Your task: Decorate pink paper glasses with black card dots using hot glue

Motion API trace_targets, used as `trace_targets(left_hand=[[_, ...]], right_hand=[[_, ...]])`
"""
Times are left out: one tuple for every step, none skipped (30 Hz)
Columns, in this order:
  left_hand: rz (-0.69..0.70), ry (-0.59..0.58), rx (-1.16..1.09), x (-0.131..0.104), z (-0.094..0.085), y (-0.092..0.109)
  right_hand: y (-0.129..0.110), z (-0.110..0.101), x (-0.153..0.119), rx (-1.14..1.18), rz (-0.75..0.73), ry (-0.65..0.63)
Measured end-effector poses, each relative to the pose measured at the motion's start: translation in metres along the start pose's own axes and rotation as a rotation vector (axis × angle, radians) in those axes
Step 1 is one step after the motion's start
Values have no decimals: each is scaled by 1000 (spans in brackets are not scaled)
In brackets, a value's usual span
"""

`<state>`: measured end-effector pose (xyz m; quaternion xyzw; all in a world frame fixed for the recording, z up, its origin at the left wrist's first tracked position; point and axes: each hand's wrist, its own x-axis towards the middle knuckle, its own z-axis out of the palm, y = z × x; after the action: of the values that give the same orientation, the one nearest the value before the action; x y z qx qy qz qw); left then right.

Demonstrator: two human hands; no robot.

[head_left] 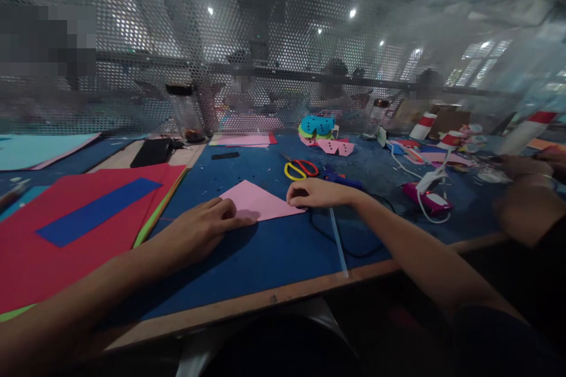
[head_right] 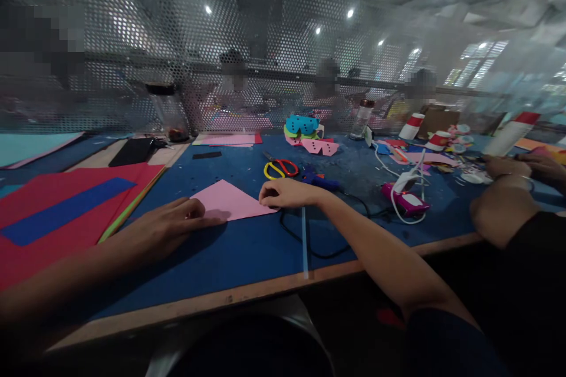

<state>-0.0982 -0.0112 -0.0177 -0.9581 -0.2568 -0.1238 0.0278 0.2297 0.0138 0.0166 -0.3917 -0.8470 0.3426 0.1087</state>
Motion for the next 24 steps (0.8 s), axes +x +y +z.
trace_targets(left_hand=[[-2, -2, -1, 0, 0, 0], [-5, -3, -3, 0, 1, 0], [-7, -1, -6, 0, 1, 0], [-9, 2, -10, 1, 2, 1], [-13, 3, -14, 1, 2, 2], [-22, 4, -17, 2, 2, 3], [-32, 6, -22, 3, 2, 4], [-43, 9, -31, 4, 2, 6], [-54, 16, -48, 6, 1, 8], [-64, 24, -71, 7, 0, 10], [-73, 35, -99, 10, 0, 12], [-82, 43, -131, 12, 0, 14], [-97, 52, -163, 16, 0, 16], [-117, 63, -192, 19, 1, 17], [-143, 69, -219, 23, 2, 17], [-175, 79, -240, 27, 4, 18], [-209, 84, -255, 32, 6, 18], [-245, 81, -264, 36, 9, 18], [-281, 81, -267, 40, 11, 18], [-315, 80, -265, 43, 12, 18], [-345, 82, -262, 46, 13, 19], [-366, 88, -262, 48, 14, 19], [-383, 93, -261, 49, 14, 20], [-395, 100, -263, 49, 14, 21]], right_hand=[[-1, 4, 1, -2, -3, 43], [-2, 8, 3, -9, -4, 73], [-3, 12, 4, -12, -7, 89], [-5, 15, 4, -11, -12, 93], [-6, 17, 5, -13, -19, 91], [-6, 19, 5, -16, -28, 89], [-6, 21, 6, -25, -35, 92], [-6, 21, 6, -38, -42, 98], [-6, 22, 6, -53, -49, 108], [-5, 22, 6, -68, -55, 119], [-4, 22, 6, -79, -60, 126], [-4, 22, 6, -85, -62, 127], [-3, 23, 6, -92, -62, 124], [-3, 23, 6, -98, -60, 121], [-4, 24, 6, -106, -54, 121], [-4, 26, 7, -116, -46, 128], [-5, 27, 8, -127, -38, 140], [-6, 29, 9, -139, -32, 154], [-7, 31, 10, -152, -31, 169], [-8, 34, 11, -164, -34, 183], [-9, 36, 11, -178, -40, 193], [-10, 38, 12, -191, -49, 199], [-11, 39, 13, -203, -54, 204], [-12, 40, 13, -214, -56, 207]])
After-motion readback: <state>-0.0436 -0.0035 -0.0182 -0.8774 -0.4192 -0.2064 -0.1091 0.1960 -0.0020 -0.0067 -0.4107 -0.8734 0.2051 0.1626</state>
